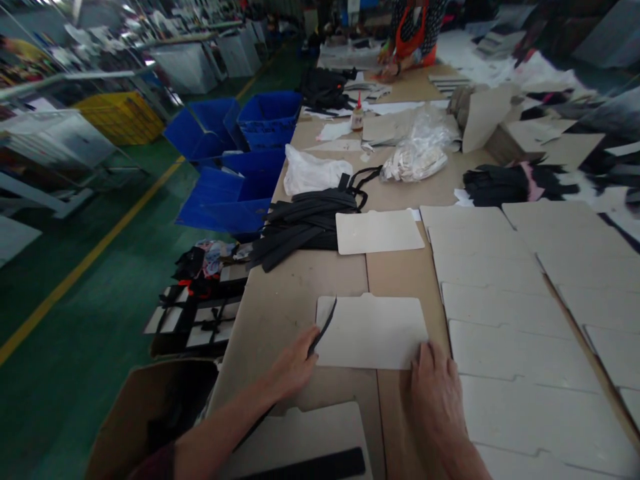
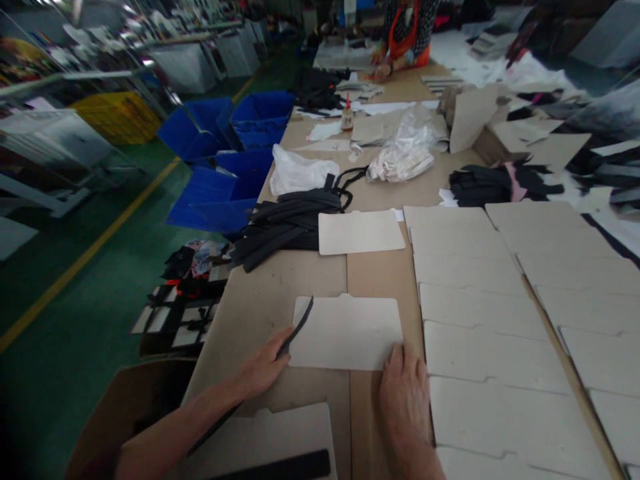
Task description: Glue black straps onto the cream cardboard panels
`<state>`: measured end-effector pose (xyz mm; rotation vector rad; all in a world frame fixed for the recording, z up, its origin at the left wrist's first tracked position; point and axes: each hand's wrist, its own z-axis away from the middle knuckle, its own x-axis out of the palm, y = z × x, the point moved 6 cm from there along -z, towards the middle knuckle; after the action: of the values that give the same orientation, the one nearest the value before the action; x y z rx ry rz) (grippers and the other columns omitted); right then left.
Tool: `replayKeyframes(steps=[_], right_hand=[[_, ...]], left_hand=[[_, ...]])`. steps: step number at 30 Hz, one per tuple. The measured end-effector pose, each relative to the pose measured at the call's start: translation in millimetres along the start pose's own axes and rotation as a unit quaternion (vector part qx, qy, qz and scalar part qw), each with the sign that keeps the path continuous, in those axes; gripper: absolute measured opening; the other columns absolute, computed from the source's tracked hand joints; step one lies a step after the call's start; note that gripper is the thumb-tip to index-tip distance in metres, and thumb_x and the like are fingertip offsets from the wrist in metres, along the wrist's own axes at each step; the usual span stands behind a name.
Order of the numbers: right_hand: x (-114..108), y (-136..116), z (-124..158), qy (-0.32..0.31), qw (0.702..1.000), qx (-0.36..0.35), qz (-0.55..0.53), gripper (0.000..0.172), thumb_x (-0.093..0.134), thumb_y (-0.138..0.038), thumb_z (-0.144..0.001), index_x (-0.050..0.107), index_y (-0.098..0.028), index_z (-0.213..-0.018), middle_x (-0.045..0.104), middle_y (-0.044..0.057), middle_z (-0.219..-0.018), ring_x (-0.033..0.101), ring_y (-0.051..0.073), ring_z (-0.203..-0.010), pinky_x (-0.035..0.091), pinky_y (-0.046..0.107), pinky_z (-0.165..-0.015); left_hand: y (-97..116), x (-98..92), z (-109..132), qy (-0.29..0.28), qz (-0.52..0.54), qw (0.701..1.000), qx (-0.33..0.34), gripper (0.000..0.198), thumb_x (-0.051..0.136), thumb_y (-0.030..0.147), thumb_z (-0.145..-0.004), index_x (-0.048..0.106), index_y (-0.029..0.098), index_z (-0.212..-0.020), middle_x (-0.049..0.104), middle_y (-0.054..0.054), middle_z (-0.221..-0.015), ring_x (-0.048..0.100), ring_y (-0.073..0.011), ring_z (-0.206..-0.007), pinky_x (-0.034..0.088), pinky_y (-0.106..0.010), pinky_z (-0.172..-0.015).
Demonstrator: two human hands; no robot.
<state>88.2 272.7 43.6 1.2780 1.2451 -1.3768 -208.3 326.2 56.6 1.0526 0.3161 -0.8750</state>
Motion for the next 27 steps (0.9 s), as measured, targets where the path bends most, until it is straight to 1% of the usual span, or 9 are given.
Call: replayKeyframes(steps=[3, 6, 9, 12, 15, 18, 21, 24, 27], right_hand=[[-0.8, 6.3, 31.1, 0.021, 0.998, 0.014, -0.066, 0.044, 0.037, -0.029, -0.094, 0.056, -0.004, -0.126, 0.053, 0.026, -0.132, 0.049, 0.037, -0.121, 0.038, 0.050, -0.098], [-10.6, 0.3, 31.2, 0.005, 0.978, 0.012, -0.206, 0.043, 0.038, -0.038, -0.095, 0.064, -0.011, -0.116, 0.062, 0.020, -0.123, 0.053, 0.034, -0.117, 0.041, 0.050, -0.098], [-25.7, -24.5, 13.4, -0.062, 0.924, 0.037, -0.377, 0.036, 0.044, -0.047, -0.094, 0.070, -0.021, -0.096, 0.070, 0.010, -0.104, 0.061, 0.026, -0.101, 0.047, 0.041, -0.090], [-41.8, -56.3, -7.9, -0.098, 0.859, 0.076, -0.497, 0.036, 0.050, -0.052, -0.091, 0.069, -0.022, -0.097, 0.070, 0.007, -0.099, 0.063, 0.022, -0.092, 0.051, 0.036, -0.082], [-54.6, -81.7, -23.1, -0.096, 0.824, 0.055, -0.556, 0.038, 0.052, -0.049, -0.091, 0.065, -0.021, -0.114, 0.069, 0.008, -0.110, 0.063, 0.020, -0.095, 0.053, 0.032, -0.079], [-61.1, -97.2, -25.2, -0.099, 0.820, -0.001, -0.564, 0.037, 0.051, -0.043, -0.092, 0.064, -0.020, -0.119, 0.067, 0.009, -0.112, 0.064, 0.018, -0.094, 0.053, 0.029, -0.077], [-61.2, -103.6, -18.6, -0.102, 0.826, -0.023, -0.553, 0.037, 0.049, -0.038, -0.094, 0.062, -0.019, -0.124, 0.065, 0.008, -0.103, 0.065, 0.016, -0.083, 0.054, 0.027, -0.070], [-63.2, -102.7, -13.3, -0.055, 0.852, -0.020, -0.521, 0.037, 0.049, -0.035, -0.094, 0.062, -0.016, -0.123, 0.065, 0.009, -0.101, 0.064, 0.016, -0.081, 0.055, 0.027, -0.070], [-62.8, -100.0, -10.7, -0.025, 0.874, -0.006, -0.486, 0.037, 0.050, -0.035, -0.094, 0.062, -0.016, -0.123, 0.068, 0.009, -0.100, 0.065, 0.017, -0.081, 0.056, 0.027, -0.070]], left_hand=[[-1.9, -13.0, 26.8, 0.032, 0.014, 0.999, -0.030, 0.047, 0.053, 0.036, -0.084, 0.059, 0.015, -0.126, 0.056, -0.014, -0.141, 0.047, -0.0301, -0.134, 0.034, -0.042, -0.113], [12.3, -24.1, 42.3, 0.021, 0.125, 0.990, -0.057, 0.051, 0.044, 0.058, -0.090, 0.066, 0.016, -0.108, 0.071, -0.011, -0.110, 0.066, -0.0219, -0.083, 0.050, -0.034, -0.076], [33.6, -12.7, 54.2, -0.088, 0.316, 0.940, -0.089, 0.063, 0.033, 0.066, -0.092, 0.063, 0.014, -0.110, 0.073, -0.010, -0.096, 0.040, -0.0073, -0.042, 0.032, -0.025, -0.043], [53.4, 3.8, 63.2, -0.160, 0.414, 0.893, -0.077, 0.062, 0.039, 0.065, -0.091, 0.061, 0.011, -0.111, 0.072, -0.009, -0.084, 0.032, -0.0044, -0.037, 0.022, -0.022, -0.039], [63.0, 17.9, 67.0, -0.183, 0.435, 0.880, -0.060, 0.059, 0.042, 0.063, -0.091, 0.060, 0.011, -0.112, 0.070, -0.007, -0.077, 0.033, -0.0043, -0.037, 0.023, -0.022, -0.039], [67.6, 26.2, 66.5, -0.179, 0.420, 0.888, -0.064, 0.059, 0.044, 0.064, -0.089, 0.059, 0.012, -0.113, 0.071, -0.007, -0.079, 0.039, -0.0060, -0.040, 0.027, -0.021, -0.040], [72.2, 28.6, 63.1, -0.156, 0.369, 0.913, -0.076, 0.058, 0.044, 0.066, -0.087, 0.064, 0.013, -0.098, 0.067, -0.003, -0.068, 0.042, -0.0073, -0.040, 0.029, -0.022, -0.041], [75.6, 29.5, 58.8, -0.123, 0.320, 0.935, -0.087, 0.055, 0.043, 0.065, -0.086, 0.064, 0.015, -0.079, 0.057, 0.001, -0.051, 0.044, -0.0092, -0.038, 0.029, -0.022, -0.040], [76.5, 34.5, 55.1, -0.107, 0.316, 0.938, -0.095, 0.052, 0.043, 0.062, -0.087, 0.062, 0.015, -0.076, 0.059, 0.000, -0.052, 0.050, -0.0108, -0.041, 0.031, -0.022, -0.040]])
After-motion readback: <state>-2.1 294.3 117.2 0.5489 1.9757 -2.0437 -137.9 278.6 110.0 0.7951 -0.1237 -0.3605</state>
